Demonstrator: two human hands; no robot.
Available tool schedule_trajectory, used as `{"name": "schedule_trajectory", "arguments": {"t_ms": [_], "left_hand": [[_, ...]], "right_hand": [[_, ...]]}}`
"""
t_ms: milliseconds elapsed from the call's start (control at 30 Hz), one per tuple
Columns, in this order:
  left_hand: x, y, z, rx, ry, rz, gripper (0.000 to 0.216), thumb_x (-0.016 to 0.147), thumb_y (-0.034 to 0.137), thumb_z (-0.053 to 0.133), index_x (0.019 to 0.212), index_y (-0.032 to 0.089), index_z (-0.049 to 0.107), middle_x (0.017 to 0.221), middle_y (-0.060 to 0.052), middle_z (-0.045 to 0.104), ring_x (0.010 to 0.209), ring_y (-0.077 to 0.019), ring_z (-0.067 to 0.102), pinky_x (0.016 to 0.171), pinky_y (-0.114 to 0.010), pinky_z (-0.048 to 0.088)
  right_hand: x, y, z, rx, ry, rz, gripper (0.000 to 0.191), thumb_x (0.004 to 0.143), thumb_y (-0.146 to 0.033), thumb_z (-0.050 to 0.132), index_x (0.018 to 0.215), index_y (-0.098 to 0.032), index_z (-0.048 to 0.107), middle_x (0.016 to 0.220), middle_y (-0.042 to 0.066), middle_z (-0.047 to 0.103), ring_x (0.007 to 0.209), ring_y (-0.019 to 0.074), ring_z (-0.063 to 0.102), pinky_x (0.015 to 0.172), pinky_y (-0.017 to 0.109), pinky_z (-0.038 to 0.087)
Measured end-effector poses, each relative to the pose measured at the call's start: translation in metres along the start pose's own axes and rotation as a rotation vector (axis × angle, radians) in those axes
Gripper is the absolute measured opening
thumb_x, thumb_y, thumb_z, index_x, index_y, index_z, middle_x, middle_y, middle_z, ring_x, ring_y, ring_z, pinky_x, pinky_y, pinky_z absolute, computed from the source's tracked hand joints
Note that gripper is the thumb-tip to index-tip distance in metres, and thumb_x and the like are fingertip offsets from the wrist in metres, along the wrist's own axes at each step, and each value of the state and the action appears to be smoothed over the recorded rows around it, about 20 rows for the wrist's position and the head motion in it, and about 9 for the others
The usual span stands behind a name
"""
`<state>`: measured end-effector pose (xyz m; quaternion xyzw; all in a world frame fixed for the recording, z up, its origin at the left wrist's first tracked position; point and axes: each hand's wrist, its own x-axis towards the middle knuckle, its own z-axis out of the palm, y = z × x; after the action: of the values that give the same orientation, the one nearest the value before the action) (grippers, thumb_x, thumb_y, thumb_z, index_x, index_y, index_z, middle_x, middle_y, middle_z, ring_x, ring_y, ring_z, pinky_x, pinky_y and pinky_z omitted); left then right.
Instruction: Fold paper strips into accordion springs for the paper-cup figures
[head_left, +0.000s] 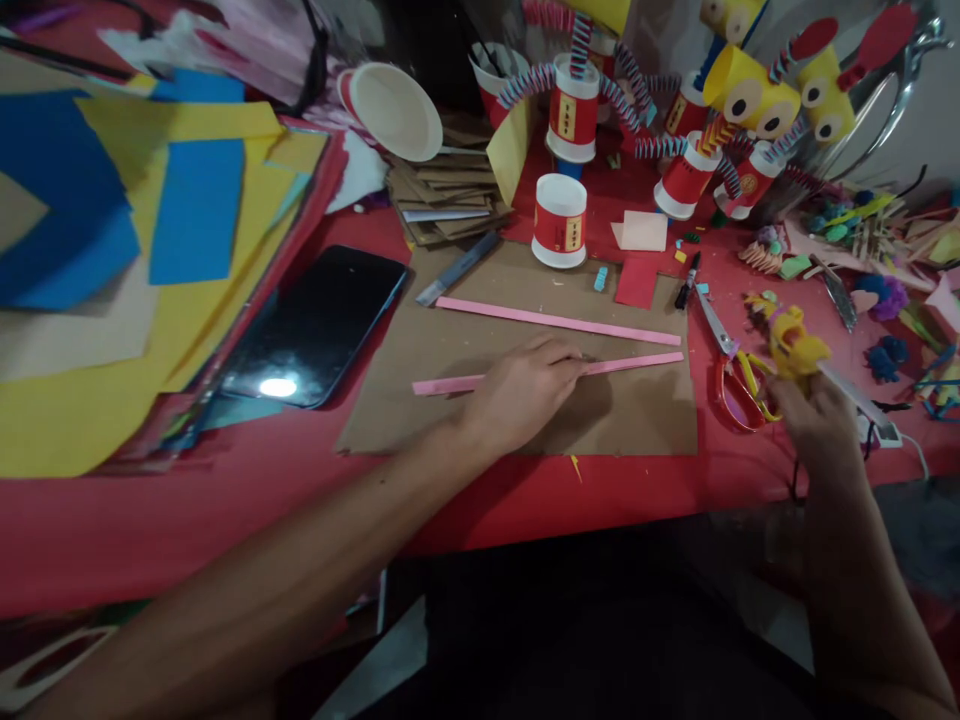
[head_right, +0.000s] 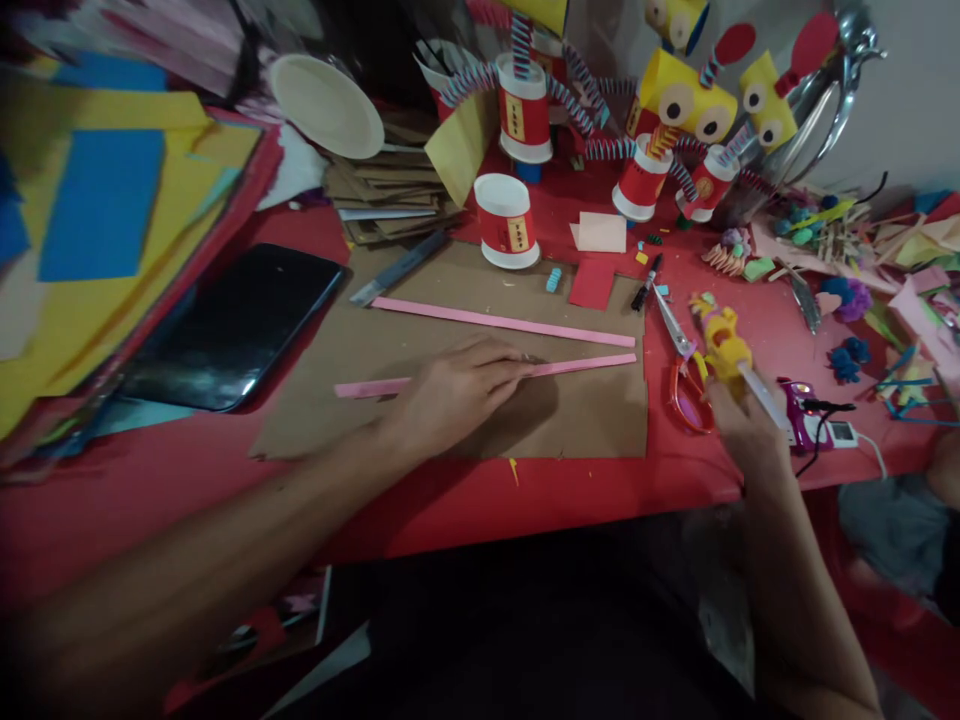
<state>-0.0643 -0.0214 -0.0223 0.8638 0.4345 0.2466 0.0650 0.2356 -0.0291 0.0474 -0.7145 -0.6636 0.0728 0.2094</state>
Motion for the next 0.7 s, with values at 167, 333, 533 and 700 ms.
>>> {"name": "schedule_trajectory", "arguments": {"t_ms": [167, 333, 533, 700], "left_hand": [[0.001, 0.001, 0.0, -0.044, 0.001, -0.024, 0.023, 0.09, 0.013, 0.048, 0.088, 0.016, 0.071, 0.088, -0.006, 0.068, 0.086, -0.0186, 0.061, 0.079, -0.033, 0.053], [0.003, 0.0, 0.001, -0.045, 0.005, -0.017, 0.023, 0.089, 0.012, 0.048, 0.083, 0.015, 0.07, 0.084, -0.006, 0.067, 0.082, -0.0181, 0.06, 0.076, -0.033, 0.053], [0.002, 0.0, 0.001, -0.055, 0.0, -0.029, 0.021, 0.088, 0.011, 0.05, 0.087, 0.014, 0.071, 0.087, -0.007, 0.068, 0.084, -0.019, 0.061, 0.078, -0.033, 0.053], [0.002, 0.0, 0.001, -0.088, 0.015, -0.03, 0.02, 0.088, 0.012, 0.051, 0.09, 0.014, 0.071, 0.087, -0.006, 0.068, 0.086, -0.0187, 0.062, 0.078, -0.033, 0.053]], "right_hand": [[-0.056, -0.027, 0.026, 0.344, -0.285, -0.191, 0.014, 0.084, -0.033, 0.057, 0.089, -0.023, 0.064, 0.081, 0.005, 0.07, 0.067, 0.0206, 0.065, 0.059, 0.032, 0.053], [-0.063, -0.039, 0.046, 0.269, -0.309, -0.332, 0.016, 0.088, -0.031, 0.053, 0.087, -0.022, 0.066, 0.083, 0.005, 0.069, 0.07, 0.02, 0.065, 0.063, 0.032, 0.053], [-0.056, -0.04, 0.056, 0.251, -0.282, -0.368, 0.02, 0.089, -0.037, 0.055, 0.091, -0.021, 0.067, 0.088, 0.006, 0.07, 0.078, 0.0205, 0.067, 0.066, 0.03, 0.052], [-0.057, -0.045, 0.062, 0.286, -0.29, -0.338, 0.019, 0.087, -0.039, 0.059, 0.083, -0.022, 0.065, 0.081, 0.003, 0.069, 0.072, 0.0183, 0.065, 0.063, 0.028, 0.05]]}}
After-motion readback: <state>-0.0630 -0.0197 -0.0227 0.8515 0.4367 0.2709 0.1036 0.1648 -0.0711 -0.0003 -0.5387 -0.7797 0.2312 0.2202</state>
